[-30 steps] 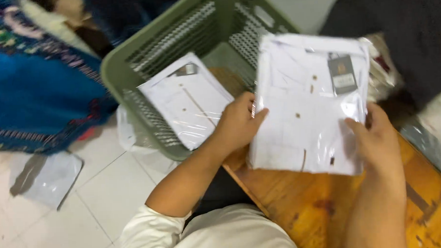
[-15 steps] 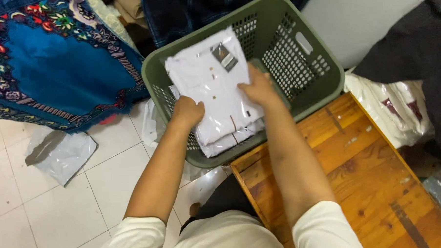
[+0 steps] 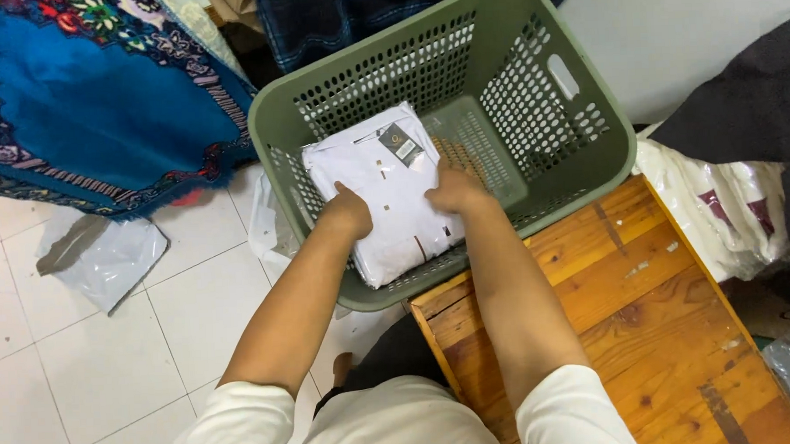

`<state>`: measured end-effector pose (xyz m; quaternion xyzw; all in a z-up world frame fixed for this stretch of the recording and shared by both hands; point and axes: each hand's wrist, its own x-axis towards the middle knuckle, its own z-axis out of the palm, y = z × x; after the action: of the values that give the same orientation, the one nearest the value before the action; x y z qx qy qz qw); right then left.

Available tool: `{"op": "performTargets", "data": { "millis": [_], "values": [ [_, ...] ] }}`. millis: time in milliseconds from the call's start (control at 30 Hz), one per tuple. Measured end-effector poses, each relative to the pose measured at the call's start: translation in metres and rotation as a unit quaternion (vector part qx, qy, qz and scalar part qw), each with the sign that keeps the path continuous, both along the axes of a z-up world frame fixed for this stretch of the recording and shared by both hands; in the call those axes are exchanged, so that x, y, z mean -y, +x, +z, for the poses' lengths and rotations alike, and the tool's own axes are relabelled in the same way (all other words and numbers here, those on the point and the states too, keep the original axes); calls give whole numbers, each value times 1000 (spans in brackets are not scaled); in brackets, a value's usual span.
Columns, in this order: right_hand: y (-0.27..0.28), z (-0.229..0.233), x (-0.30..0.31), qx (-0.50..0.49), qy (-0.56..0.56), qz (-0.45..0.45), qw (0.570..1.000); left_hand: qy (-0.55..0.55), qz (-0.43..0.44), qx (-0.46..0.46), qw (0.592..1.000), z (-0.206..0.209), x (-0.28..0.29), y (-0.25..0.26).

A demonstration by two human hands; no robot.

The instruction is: Folding white shirts and placing them into clear plastic bags for final packaging.

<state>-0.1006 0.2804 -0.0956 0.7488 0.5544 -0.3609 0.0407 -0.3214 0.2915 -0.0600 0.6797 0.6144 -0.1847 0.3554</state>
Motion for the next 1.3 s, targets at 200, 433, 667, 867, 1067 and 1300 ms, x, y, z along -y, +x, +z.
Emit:
{"op": "performTargets", "data": {
  "millis": [200,433,667,867,1067,1300],
  "values": [
    [0,-1,2,-9,-31,16,999,-27,-17,-32,999,5,-4,7],
    [47,35,40,-84,186,-64,977,33,-30,77,996,103,29,18],
    [100,81,221,-125,465,-236,844,218,-219,429,849,106,123,83],
    [76,54,397,129,373,-327,859,22,-538,353,765,61,207,146],
    [23,21,480,159,299,-423,841,48,-691,243,679,60,286,171],
    [-19,70,553,161,444,-497,728,53,-719,275,637,59,333,185]
  ]
}}
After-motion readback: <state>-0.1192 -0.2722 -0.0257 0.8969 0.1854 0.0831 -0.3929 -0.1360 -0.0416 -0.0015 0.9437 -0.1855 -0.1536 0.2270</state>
